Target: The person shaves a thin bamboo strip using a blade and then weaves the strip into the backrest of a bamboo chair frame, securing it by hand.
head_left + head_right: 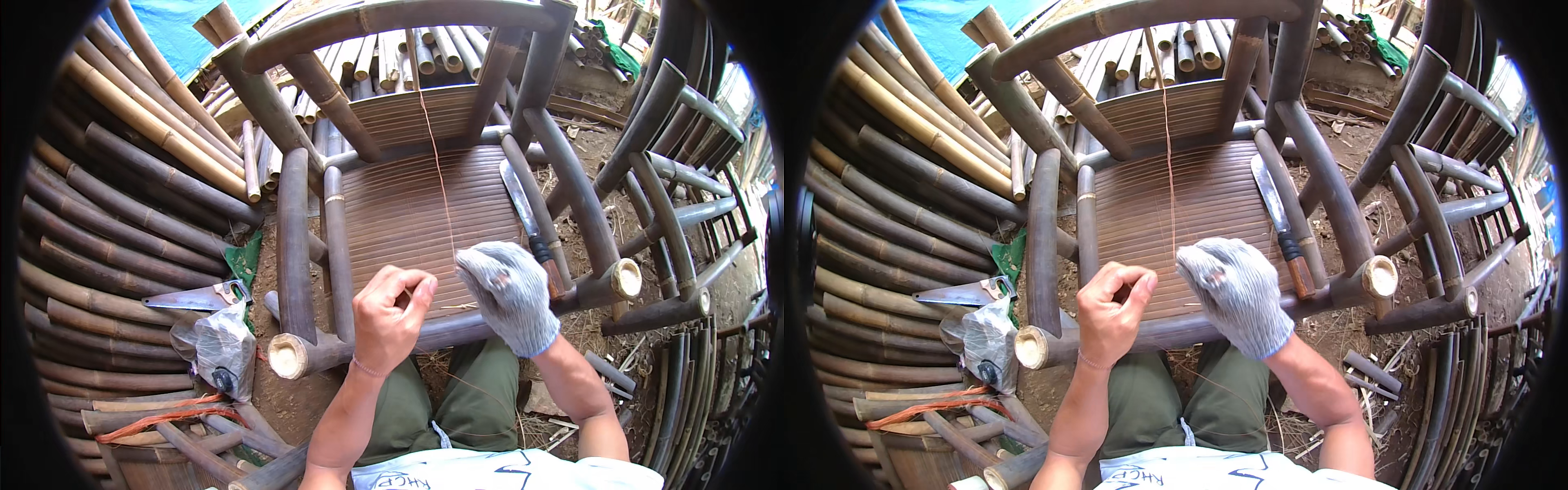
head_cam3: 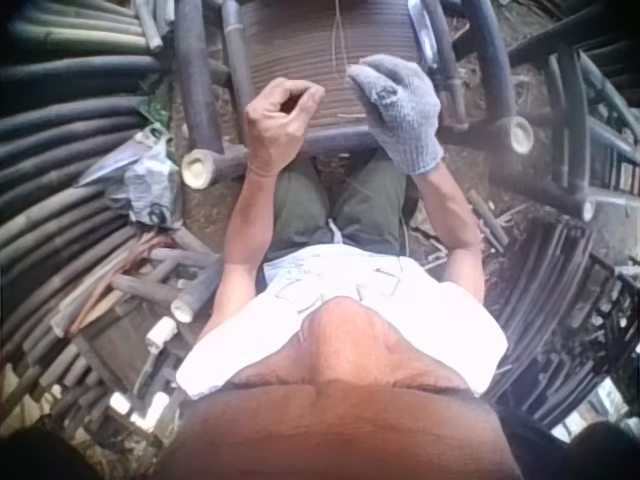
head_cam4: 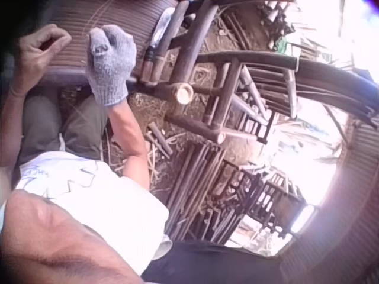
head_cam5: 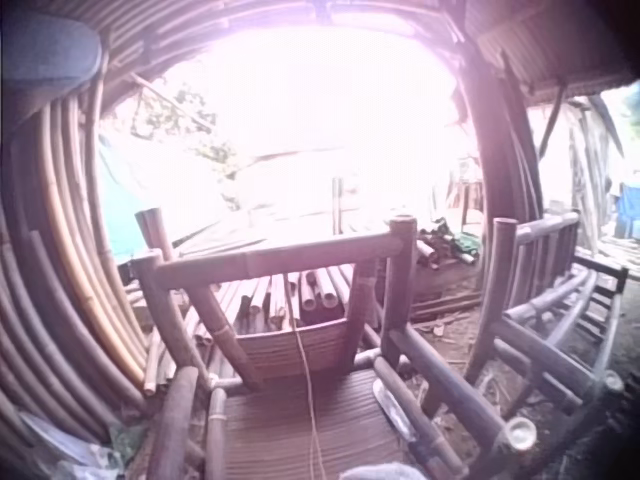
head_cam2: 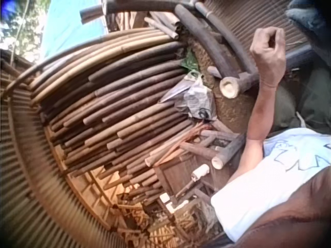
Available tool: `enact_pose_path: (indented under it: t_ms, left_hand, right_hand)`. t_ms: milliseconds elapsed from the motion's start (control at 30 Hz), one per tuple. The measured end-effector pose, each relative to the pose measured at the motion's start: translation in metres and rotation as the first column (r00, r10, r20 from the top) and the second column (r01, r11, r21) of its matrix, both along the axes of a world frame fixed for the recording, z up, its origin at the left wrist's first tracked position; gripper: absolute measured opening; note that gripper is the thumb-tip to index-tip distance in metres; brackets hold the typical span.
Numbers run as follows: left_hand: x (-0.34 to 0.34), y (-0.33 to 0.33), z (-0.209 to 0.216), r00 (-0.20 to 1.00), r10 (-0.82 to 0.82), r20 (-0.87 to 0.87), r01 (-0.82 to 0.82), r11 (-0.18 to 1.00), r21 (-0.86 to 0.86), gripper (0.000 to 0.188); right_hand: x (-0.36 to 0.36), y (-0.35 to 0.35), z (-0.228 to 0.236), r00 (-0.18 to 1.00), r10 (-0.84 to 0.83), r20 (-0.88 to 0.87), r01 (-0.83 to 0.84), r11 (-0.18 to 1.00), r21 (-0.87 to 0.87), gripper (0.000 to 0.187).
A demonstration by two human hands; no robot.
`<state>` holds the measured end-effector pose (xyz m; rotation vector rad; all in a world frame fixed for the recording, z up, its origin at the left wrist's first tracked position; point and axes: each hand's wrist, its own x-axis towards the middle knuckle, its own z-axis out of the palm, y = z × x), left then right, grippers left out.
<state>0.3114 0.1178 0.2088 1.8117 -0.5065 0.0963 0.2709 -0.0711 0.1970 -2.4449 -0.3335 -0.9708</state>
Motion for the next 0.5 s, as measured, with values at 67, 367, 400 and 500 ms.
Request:
enact_pose_path:
  t_ms: [67,367,400,500]
  left_hand:
    - [-0.013,0.007,0.001,0.983,-0.091,-0.159,0.080,0.994,-0.072,0.007]
    - [-0.023,-0.013,0.000,0.949,-0.252,0.187,0.274,0.957,-0.099,0.020]
    - [-0.019,-0.011,0.005,0.928,-0.270,0.256,0.284,0.959,-0.020,0.021]
    - [-0.012,-0.006,0.015,0.872,-0.309,0.379,0.262,0.950,0.171,0.018]
  right_hand:
    - [-0.019,0.004,0.007,0.994,-0.072,0.076,0.070,0.997,0.020,0.024]
    - [-0.047,0.005,0.018,0.962,0.128,-0.240,-0.101,0.987,0.121,0.019]
    - [-0.048,0.003,0.019,0.952,0.184,-0.243,-0.135,0.969,0.205,0.018]
    - [-0.042,-0.007,0.025,0.921,0.321,-0.223,-0.202,0.879,0.431,0.015]
